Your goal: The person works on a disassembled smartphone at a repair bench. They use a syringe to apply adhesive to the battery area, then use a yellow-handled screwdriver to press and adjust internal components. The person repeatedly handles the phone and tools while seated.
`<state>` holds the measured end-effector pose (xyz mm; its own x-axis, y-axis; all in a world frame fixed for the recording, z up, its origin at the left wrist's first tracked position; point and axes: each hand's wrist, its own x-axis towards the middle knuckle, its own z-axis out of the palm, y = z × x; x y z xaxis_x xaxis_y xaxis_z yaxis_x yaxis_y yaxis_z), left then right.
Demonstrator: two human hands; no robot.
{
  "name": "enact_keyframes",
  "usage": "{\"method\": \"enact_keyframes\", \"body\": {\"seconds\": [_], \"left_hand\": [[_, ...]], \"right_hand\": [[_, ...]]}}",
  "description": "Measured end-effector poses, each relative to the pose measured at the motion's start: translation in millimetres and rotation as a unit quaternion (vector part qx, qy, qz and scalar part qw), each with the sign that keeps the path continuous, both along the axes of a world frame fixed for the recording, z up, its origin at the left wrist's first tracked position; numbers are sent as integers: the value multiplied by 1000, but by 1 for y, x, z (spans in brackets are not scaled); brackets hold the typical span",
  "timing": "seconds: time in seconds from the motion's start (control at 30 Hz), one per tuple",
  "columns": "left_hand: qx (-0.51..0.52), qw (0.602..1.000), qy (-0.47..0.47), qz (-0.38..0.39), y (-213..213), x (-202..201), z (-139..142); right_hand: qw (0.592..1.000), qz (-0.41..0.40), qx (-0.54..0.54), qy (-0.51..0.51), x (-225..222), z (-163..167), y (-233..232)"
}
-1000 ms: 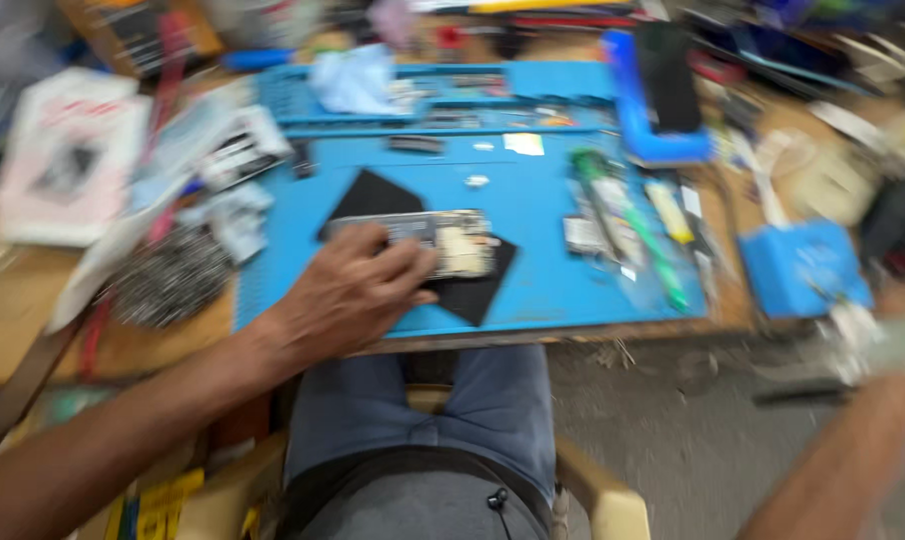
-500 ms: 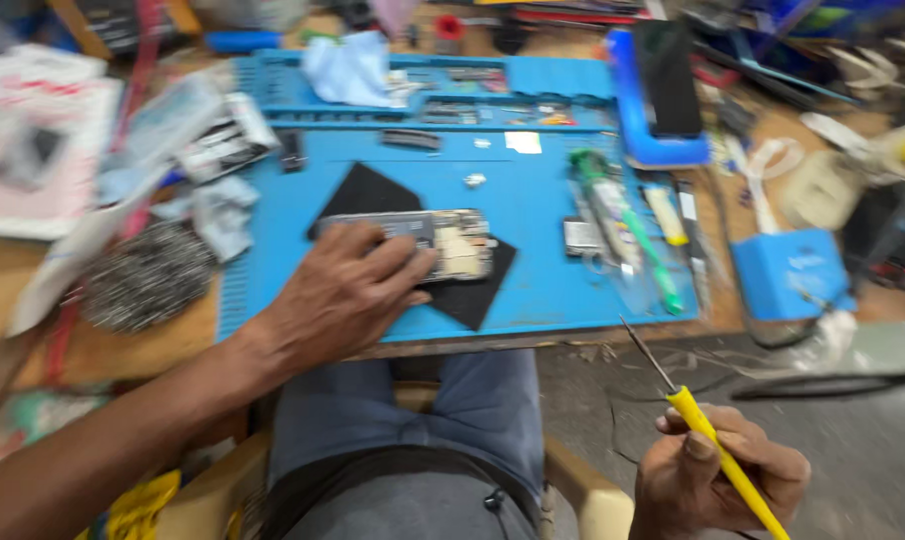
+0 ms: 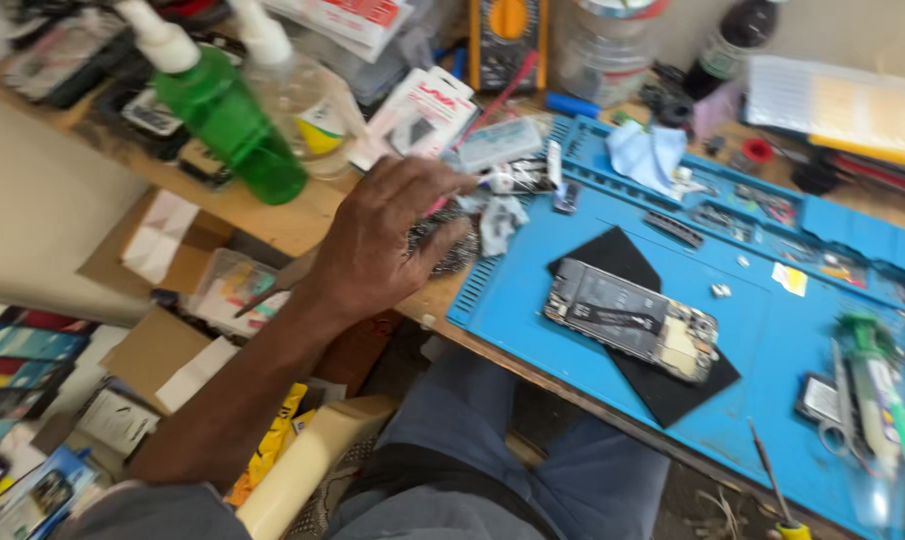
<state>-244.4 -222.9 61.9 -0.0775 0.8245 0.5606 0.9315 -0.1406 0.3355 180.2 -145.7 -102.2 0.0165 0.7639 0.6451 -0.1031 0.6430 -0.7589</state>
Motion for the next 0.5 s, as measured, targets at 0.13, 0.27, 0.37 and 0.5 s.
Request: {"method": "enact_keyframes", "body": {"seconds": [0.13, 0.27, 0.37, 0.5], "left_hand": [[-104, 991, 79, 39, -17, -8, -15], [-111, 991, 61, 34, -25, -4, -31], [-85, 993, 83, -7, -44, -13, -36], [-90, 992, 21, -81, -49, -26, -47]], "right_hand": [[988, 81, 30, -127, -26, 28, -5], [965, 116, 59, -228, -67, 46, -30], [973, 66, 52, -214, -104, 58, -56], [947, 116, 130, -271, -170, 89, -57]]}}
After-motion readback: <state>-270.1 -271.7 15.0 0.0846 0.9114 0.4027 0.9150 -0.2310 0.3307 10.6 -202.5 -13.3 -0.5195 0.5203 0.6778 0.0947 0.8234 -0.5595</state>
